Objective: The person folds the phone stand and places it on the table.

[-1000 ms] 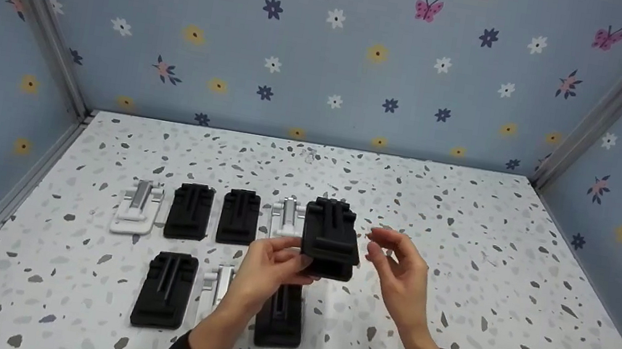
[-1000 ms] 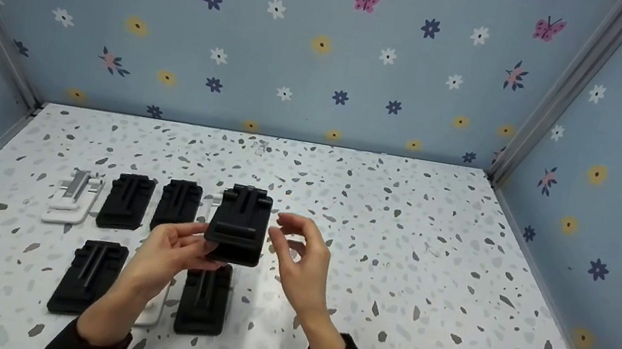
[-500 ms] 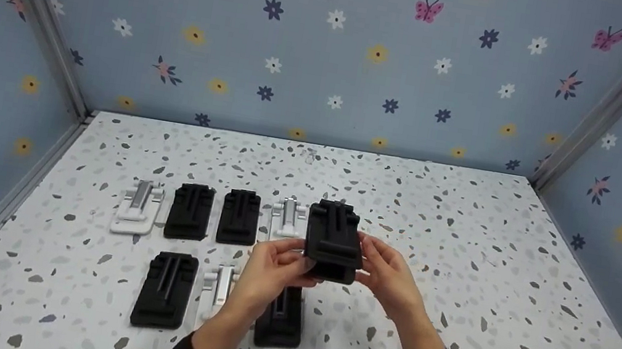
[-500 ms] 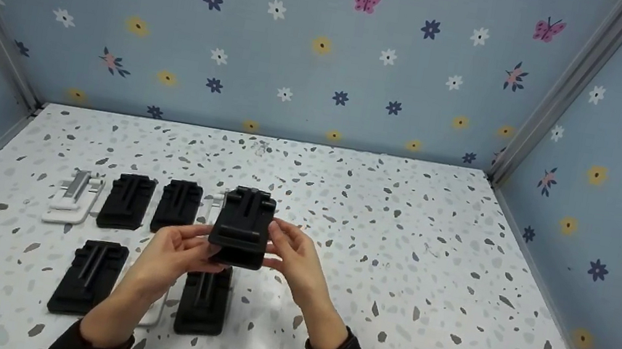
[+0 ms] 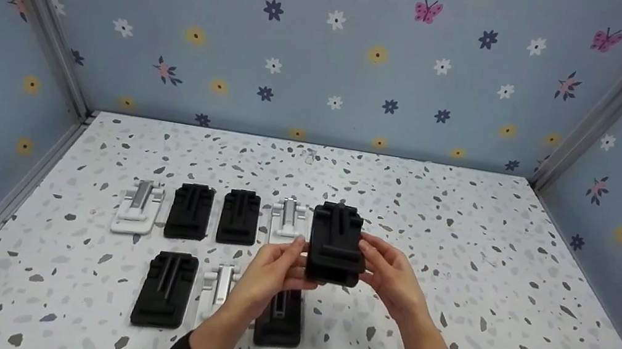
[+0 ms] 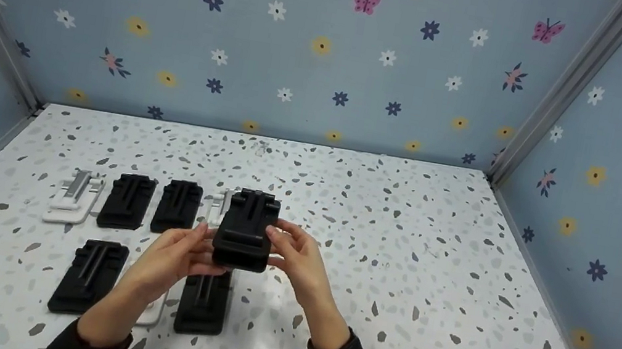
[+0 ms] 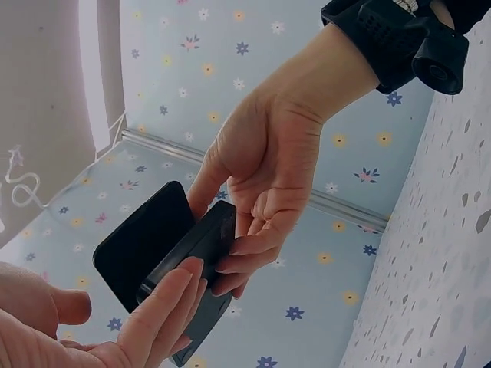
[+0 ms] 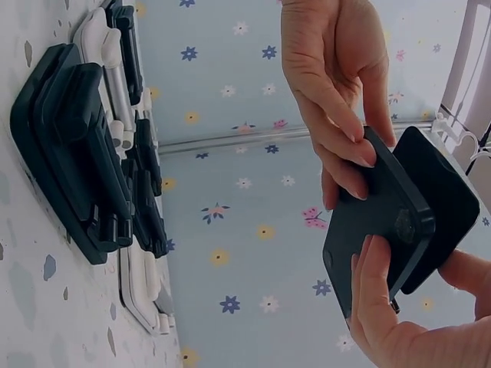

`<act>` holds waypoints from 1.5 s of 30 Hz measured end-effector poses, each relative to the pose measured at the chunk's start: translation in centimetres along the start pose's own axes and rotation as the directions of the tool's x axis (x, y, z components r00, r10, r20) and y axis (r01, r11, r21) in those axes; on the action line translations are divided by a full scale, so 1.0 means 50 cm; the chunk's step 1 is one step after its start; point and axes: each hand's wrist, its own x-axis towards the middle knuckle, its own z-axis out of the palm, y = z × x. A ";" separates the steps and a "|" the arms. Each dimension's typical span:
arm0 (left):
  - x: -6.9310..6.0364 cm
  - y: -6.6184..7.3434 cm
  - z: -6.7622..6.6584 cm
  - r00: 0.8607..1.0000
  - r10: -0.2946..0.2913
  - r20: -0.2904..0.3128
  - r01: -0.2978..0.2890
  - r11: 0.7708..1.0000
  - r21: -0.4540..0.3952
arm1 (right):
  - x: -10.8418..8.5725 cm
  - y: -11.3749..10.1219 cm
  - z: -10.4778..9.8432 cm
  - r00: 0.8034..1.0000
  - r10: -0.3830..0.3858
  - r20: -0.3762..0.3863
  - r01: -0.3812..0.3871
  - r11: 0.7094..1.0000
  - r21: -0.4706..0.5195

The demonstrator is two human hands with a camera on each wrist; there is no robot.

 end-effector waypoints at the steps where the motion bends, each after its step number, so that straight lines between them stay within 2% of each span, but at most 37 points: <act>1: 0.000 0.000 0.000 1.000 -0.001 0.002 0.001 1.000 0.001 | -0.001 0.000 0.000 1.000 -0.001 -0.002 0.001 1.000 -0.002; 9: -0.001 0.001 0.000 0.999 -0.001 0.035 0.001 1.000 0.016 | -0.005 -0.003 -0.001 1.000 -0.018 -0.020 0.018 1.000 -0.014; 15: -0.001 -0.001 0.000 0.999 0.000 0.043 0.000 1.000 0.001 | -0.008 -0.001 -0.003 0.999 -0.032 -0.005 0.032 0.999 -0.019; 25: -0.003 -0.001 0.000 1.000 0.027 0.005 -0.027 0.999 0.039 | -0.009 0.005 0.000 0.998 -0.059 0.008 0.060 0.997 -0.043; 29: -0.011 0.001 -0.015 1.000 0.021 0.008 -0.021 0.999 0.039 | -0.008 0.008 0.002 0.997 -0.064 0.043 0.066 0.996 -0.066; 33: -0.022 0.005 -0.045 1.000 -0.007 -0.028 0.008 0.999 0.053 | -0.006 0.011 0.000 0.993 -0.072 0.098 0.085 0.987 -0.140; 37: -0.040 0.017 -0.086 0.993 -0.027 -0.117 0.037 0.996 0.084 | -0.006 0.011 -0.005 0.990 -0.093 0.108 0.114 0.973 -0.202; 39: -0.050 0.024 -0.112 0.983 -0.036 -0.181 0.055 0.993 0.101 | -0.006 0.011 -0.008 0.990 -0.103 0.101 0.122 0.970 -0.211; 43: -0.071 0.036 -0.178 0.952 -0.053 -0.302 0.103 0.983 0.151 | -0.002 0.013 -0.015 0.991 -0.115 0.075 0.129 0.965 -0.227; 44: -0.075 0.028 -0.208 0.953 -0.037 -0.300 0.085 0.985 0.149 | -0.001 0.014 -0.017 0.991 -0.117 0.069 0.130 0.964 -0.231; 45: -0.080 0.029 -0.231 0.947 -0.043 -0.319 0.100 0.982 0.162 | 0.000 0.015 -0.019 0.990 -0.121 0.065 0.134 0.963 -0.235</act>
